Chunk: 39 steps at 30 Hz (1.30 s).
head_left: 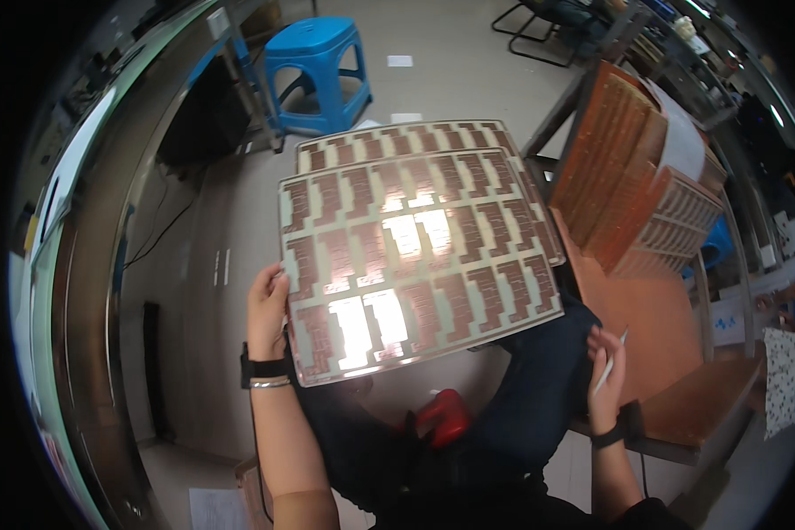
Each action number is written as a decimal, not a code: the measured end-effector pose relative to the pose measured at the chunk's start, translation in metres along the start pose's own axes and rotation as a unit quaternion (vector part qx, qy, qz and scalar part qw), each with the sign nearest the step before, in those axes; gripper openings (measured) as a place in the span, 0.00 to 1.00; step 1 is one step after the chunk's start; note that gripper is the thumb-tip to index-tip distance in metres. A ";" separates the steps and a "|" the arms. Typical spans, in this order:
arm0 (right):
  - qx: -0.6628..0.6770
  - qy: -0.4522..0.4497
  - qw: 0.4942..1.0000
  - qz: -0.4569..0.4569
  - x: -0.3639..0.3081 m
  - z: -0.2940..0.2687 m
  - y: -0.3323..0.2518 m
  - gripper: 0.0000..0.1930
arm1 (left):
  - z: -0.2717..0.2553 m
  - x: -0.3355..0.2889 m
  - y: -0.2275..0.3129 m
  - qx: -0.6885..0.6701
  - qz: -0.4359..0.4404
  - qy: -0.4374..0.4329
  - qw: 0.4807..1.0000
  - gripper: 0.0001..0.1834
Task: The recorder is inspecting large sheets of PCB material and sorting them into a cart.
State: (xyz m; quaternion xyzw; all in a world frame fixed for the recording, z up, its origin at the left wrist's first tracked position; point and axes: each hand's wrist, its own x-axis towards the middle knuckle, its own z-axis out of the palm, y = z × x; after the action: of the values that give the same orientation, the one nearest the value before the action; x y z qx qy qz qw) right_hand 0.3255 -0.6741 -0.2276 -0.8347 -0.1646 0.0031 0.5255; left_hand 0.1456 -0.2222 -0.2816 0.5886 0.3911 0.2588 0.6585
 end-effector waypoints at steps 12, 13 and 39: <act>0.119 -0.139 0.977 0.112 0.103 0.068 0.028 0.14 | -0.001 -0.004 0.010 -0.171 0.013 -0.014 0.985 0.18; 0.117 -0.138 0.978 0.105 0.102 0.069 0.026 0.14 | 0.000 -0.002 0.011 -0.182 0.021 -0.019 0.983 0.18; 0.296 -0.034 0.954 0.010 0.080 0.110 -0.065 0.11 | -0.082 -0.025 0.048 -0.257 0.172 -0.073 0.948 0.18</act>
State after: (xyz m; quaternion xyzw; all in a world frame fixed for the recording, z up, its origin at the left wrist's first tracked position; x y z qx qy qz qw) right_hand 0.3643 -0.5299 -0.2059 -0.6426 -0.1653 0.0853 0.7433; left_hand 0.0705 -0.1872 -0.2299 0.4747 0.1547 0.4166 0.7597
